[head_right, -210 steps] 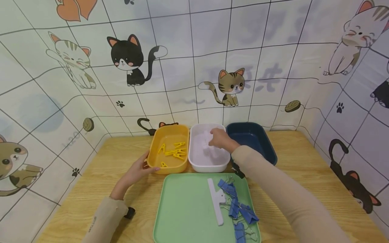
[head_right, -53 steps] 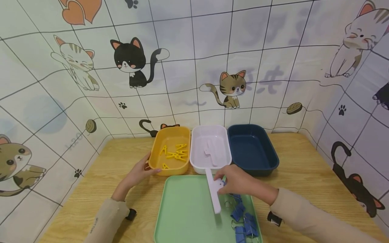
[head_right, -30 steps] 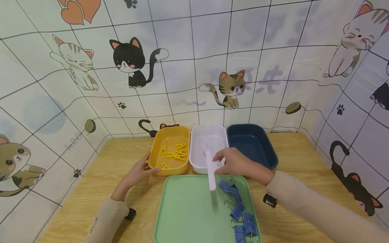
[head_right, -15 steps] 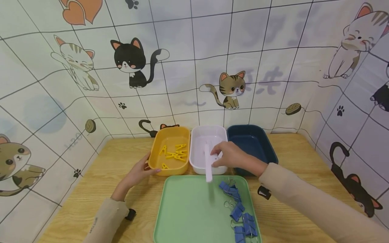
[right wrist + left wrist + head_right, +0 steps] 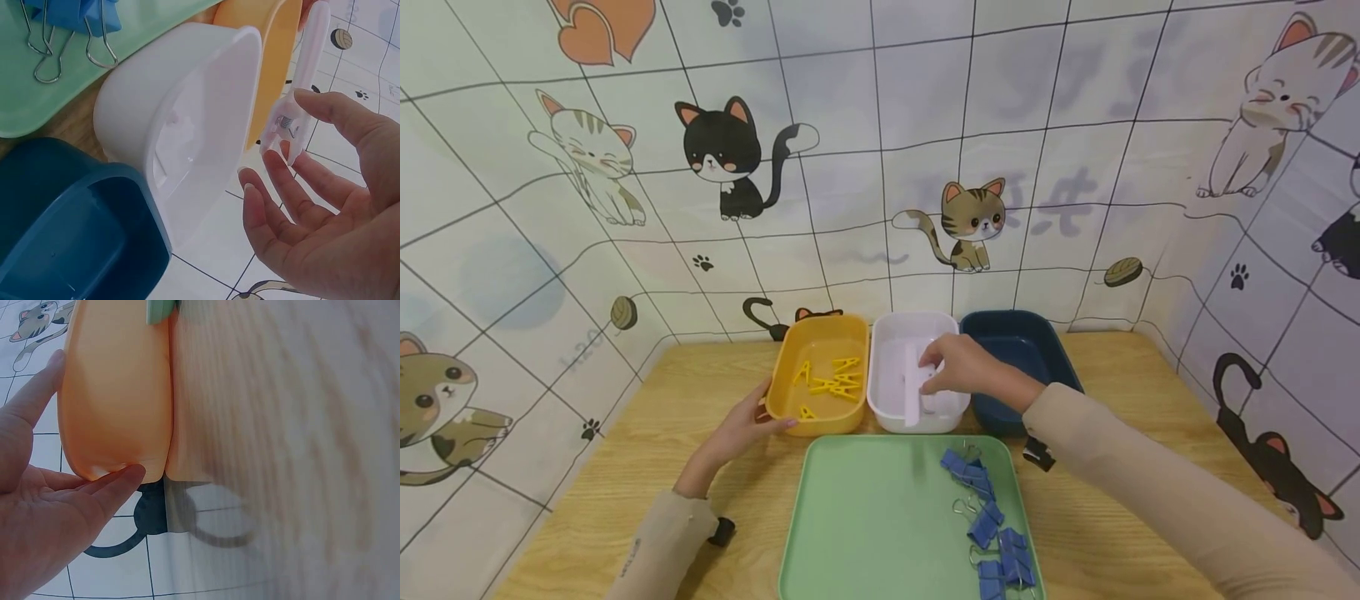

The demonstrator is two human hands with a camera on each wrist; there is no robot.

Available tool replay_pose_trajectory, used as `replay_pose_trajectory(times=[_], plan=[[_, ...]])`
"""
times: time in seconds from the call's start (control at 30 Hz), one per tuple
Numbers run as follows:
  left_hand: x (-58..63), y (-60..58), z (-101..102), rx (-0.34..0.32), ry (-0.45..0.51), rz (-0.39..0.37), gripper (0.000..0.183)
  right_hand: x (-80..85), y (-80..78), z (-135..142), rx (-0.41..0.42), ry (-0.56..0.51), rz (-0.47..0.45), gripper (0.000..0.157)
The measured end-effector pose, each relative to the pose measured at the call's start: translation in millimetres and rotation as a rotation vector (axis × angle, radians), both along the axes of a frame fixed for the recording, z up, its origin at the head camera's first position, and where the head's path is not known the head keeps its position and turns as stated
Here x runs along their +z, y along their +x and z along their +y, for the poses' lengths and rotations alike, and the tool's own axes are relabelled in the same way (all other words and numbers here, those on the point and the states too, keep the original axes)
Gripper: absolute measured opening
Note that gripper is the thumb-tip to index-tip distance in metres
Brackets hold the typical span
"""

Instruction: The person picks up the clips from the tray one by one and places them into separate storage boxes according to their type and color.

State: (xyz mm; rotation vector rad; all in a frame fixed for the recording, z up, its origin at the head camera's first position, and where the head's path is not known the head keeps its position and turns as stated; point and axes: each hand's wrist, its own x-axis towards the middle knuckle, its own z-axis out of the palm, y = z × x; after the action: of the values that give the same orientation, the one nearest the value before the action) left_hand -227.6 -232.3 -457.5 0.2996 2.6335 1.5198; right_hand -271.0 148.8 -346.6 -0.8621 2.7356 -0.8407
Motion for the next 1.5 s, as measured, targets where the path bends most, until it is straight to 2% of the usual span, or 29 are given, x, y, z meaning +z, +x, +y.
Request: replay_pose_trajectory(times=[0.43, 0.53, 0.73, 0.97, 1.1, 1.27, 1.33, 1.5], plan=[[3.0, 2.9, 2.3, 0.005, 0.010, -0.012, 0.088, -0.6, -28.4, -9.6, -0.038, 0.084, -0.021, 0.038], [10.6, 6.4, 4.9, 0.003, 0.017, -0.028, 0.089, -0.1, -33.5, -13.7, -0.028, 0.096, -0.022, 0.037], [33.7, 17.6, 10.5, -0.023, 0.014, -0.042, 0.088, -4.0, -44.6, -22.4, -0.050, 0.134, -0.075, 0.037], [37.3, 19.5, 10.8, -0.033, 0.021, -0.043, 0.088, -12.2, -55.2, -27.9, -0.060, 0.166, -0.102, 0.038], [31.7, 16.1, 9.5, -0.027, 0.013, -0.043, 0.089, -19.0, -60.7, -30.9, -0.074, 0.186, -0.114, 0.038], [8.0, 4.2, 2.8, -0.010, 0.011, -0.017, 0.089, -21.1, -62.9, -35.9, -0.089, 0.206, -0.134, 0.039], [2.2, 1.4, 0.6, -0.004, 0.004, -0.003, 0.088, -21.2, -63.4, -37.9, -0.082, 0.208, -0.129, 0.038], [-0.9, -0.3, -0.6, 0.007, -0.011, -0.001, 0.089, -23.7, -66.3, -41.5, -0.078, 0.202, -0.134, 0.038]])
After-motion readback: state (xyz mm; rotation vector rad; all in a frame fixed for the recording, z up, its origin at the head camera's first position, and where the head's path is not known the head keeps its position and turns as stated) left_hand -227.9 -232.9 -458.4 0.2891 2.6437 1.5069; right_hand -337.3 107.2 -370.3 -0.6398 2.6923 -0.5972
